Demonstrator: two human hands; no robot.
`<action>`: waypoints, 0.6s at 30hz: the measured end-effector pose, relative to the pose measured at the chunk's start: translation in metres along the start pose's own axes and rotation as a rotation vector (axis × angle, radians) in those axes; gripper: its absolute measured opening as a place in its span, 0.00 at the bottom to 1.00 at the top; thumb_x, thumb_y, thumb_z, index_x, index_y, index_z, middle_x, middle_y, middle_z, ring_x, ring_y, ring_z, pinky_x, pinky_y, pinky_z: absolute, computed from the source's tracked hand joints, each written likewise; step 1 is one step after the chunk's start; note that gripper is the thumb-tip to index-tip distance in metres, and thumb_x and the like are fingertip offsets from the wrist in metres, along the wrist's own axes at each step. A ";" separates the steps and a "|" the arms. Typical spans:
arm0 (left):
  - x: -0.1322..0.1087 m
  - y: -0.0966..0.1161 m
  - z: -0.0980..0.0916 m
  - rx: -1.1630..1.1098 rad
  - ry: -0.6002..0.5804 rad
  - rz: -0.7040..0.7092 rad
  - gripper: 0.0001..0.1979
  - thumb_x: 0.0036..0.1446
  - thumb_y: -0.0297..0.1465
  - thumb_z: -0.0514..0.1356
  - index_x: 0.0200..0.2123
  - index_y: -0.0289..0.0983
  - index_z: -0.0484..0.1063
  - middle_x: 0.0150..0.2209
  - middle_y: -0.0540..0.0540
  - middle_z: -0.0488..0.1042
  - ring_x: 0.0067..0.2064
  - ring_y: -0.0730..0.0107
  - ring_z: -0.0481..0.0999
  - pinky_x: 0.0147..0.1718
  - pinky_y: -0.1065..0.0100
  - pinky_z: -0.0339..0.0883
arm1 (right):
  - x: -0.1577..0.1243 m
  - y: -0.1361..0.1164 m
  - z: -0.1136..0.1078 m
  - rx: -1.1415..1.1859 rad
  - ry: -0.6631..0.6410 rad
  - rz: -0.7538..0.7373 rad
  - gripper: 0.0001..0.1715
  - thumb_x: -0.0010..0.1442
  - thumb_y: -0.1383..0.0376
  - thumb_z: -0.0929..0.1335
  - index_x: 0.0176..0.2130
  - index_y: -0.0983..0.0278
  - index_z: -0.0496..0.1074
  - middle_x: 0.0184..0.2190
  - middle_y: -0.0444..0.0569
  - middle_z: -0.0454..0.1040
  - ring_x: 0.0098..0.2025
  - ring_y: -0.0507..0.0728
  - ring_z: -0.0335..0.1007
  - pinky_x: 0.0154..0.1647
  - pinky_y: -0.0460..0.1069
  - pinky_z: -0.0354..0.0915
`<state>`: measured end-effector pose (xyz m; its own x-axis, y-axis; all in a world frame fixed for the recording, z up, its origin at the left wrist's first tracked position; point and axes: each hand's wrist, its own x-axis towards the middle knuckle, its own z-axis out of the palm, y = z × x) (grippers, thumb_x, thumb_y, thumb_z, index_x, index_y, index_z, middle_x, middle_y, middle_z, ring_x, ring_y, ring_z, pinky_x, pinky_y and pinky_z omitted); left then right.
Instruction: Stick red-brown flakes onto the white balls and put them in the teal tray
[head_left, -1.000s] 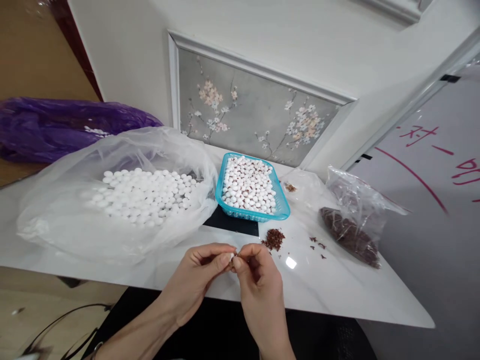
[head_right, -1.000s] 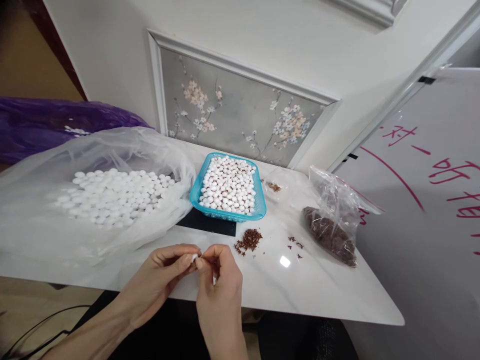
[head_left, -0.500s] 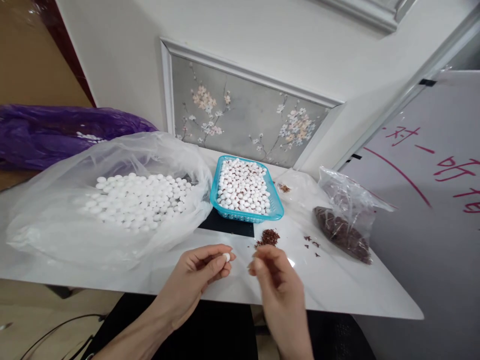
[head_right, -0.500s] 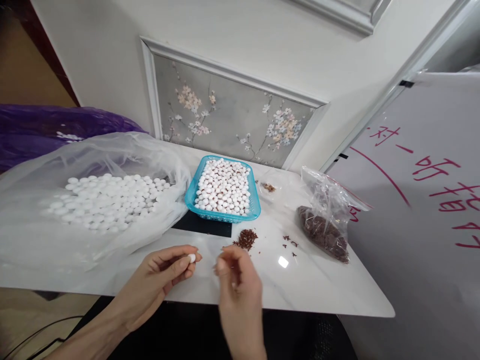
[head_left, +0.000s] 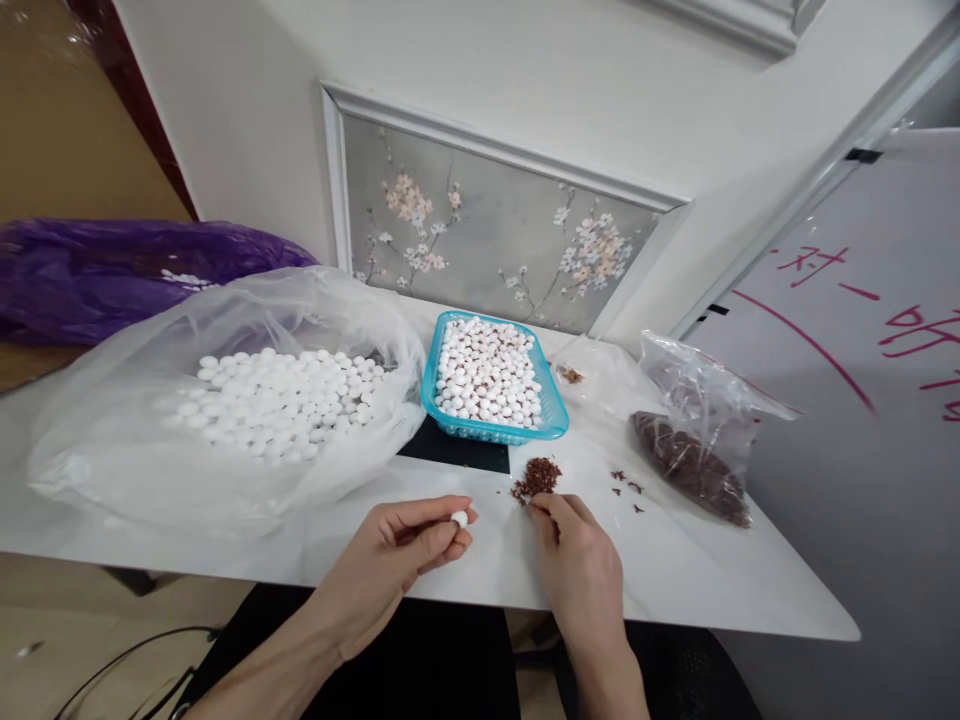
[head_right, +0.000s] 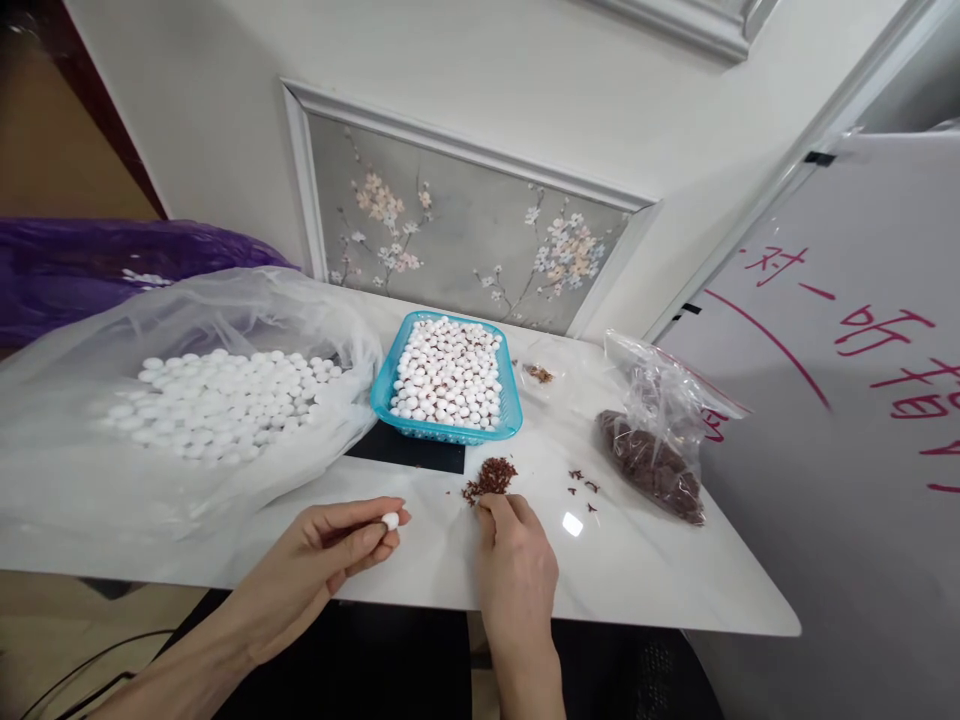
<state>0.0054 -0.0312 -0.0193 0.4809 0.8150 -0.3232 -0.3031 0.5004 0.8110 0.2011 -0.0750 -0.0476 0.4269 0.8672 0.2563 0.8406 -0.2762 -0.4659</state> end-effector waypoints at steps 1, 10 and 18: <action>0.000 0.001 0.001 0.004 -0.001 0.012 0.11 0.46 0.32 0.70 0.36 0.38 0.82 0.38 0.45 0.79 0.36 0.73 0.73 0.41 0.75 0.69 | 0.000 -0.001 0.001 -0.003 0.005 -0.003 0.15 0.62 0.65 0.59 0.35 0.59 0.74 0.36 0.46 0.75 0.32 0.56 0.71 0.30 0.48 0.60; -0.002 0.007 0.008 0.043 0.035 0.057 0.04 0.49 0.29 0.67 0.30 0.36 0.82 0.30 0.47 0.75 0.29 0.77 0.66 0.31 0.75 0.64 | -0.005 0.002 0.001 0.044 0.061 -0.030 0.15 0.63 0.64 0.58 0.35 0.60 0.72 0.35 0.47 0.74 0.31 0.55 0.70 0.30 0.48 0.60; -0.003 0.003 0.004 0.061 0.026 0.077 0.04 0.50 0.29 0.66 0.31 0.36 0.81 0.30 0.47 0.74 0.28 0.76 0.66 0.32 0.73 0.64 | -0.012 -0.014 -0.008 0.349 0.131 -0.051 0.11 0.63 0.61 0.61 0.34 0.61 0.70 0.34 0.48 0.72 0.34 0.55 0.67 0.35 0.48 0.62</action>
<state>0.0065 -0.0336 -0.0140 0.4361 0.8583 -0.2704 -0.2878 0.4177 0.8618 0.1873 -0.0847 -0.0378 0.4452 0.8098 0.3820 0.7074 -0.0566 -0.7046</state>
